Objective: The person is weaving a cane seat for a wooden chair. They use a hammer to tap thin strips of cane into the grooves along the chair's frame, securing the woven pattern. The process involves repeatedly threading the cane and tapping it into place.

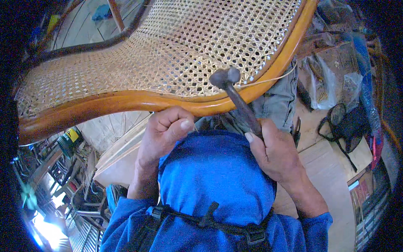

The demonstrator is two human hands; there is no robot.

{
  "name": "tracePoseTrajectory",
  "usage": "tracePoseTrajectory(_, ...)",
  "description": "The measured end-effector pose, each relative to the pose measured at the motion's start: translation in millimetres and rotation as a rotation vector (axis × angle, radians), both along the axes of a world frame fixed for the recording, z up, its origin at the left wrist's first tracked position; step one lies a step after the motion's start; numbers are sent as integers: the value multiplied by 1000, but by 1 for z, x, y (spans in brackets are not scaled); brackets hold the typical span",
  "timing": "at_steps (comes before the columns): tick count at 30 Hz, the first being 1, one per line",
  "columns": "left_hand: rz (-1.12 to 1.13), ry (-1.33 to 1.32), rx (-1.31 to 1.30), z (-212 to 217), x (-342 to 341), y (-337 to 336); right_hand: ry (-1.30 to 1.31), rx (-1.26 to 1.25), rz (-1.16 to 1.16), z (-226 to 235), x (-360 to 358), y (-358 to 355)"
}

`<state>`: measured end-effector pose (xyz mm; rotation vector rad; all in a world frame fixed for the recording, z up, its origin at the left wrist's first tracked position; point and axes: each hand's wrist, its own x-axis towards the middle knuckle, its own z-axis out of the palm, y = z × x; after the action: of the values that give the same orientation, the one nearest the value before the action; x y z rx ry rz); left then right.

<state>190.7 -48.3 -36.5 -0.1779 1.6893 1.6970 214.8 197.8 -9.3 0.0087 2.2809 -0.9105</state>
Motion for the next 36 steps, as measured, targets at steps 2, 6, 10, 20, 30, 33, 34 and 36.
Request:
tracePoseTrajectory(2,-2,-3,-22,0,1,1,-16,34,49,-4,1,2)
tracePoseTrajectory(6,-5,-11,20,-4,3,-2,-38,-8,69,-7,-2,5)
tracePoseTrajectory(10,19,-42,43,-5,5,0,68,-84,-17,-5,-1,0)
tracePoseTrajectory(20,-16,-25,-9,-1,2,-1,-21,-52,34,-7,-8,-1)
tracePoseTrajectory(30,-32,-40,-32,0,1,-2,-127,-71,114,-11,-18,1)
tracePoseTrajectory(33,-45,-57,-54,1,0,-2,-210,-60,116,-13,-20,3)
tracePoseTrajectory(34,-52,-58,-54,1,0,-2,-244,-72,88,-12,-22,4)
tracePoseTrajectory(36,-54,-68,-60,2,-1,-2,-227,-162,-10,-6,-30,5)
